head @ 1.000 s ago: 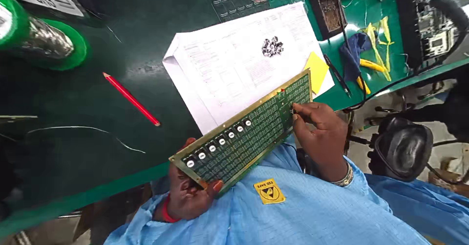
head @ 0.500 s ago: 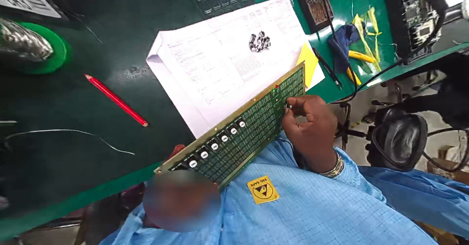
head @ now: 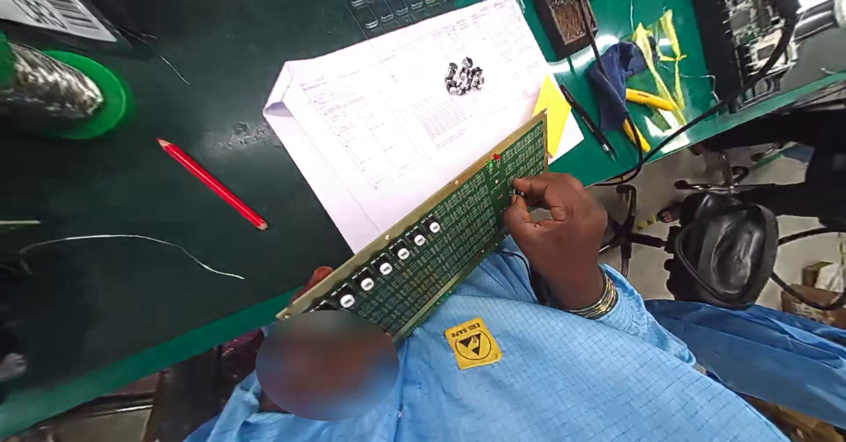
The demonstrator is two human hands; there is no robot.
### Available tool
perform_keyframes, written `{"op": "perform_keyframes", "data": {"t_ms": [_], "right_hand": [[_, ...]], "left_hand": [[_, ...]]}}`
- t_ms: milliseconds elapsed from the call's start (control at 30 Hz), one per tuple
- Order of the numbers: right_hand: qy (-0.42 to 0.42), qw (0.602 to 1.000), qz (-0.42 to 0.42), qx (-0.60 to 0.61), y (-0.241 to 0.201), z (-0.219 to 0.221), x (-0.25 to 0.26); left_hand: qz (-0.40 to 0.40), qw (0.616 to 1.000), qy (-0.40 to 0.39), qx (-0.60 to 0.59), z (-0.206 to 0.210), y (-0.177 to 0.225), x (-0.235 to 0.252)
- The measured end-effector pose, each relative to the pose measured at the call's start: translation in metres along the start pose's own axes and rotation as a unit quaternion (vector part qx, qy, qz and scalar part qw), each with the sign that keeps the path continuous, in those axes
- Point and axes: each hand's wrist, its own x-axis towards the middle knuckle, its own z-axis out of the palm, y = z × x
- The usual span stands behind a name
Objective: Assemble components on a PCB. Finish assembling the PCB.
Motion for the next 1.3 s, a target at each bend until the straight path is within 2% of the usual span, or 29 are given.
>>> {"op": "perform_keyframes", "data": {"t_ms": [367, 567, 1300], "right_hand": [[0.012, 1.0, -0.024, -0.01, 0.0024, 0.0009, -0.0003], [-0.012, 1.0, -0.019, -0.006, 0.0031, -0.0031, -0.0013], [0.013, 0.999, -0.028, -0.016, 0.0028, 0.002, -0.0011]], "left_hand": [[-0.01, 1.0, -0.004, -0.024, 0.0028, 0.0044, 0.0009], [-0.001, 1.0, 0.0, -0.015, 0.0048, 0.0044, 0.0019], [-0.002, 1.0, -0.003, -0.009, 0.0024, 0.0028, -0.0027]]}}
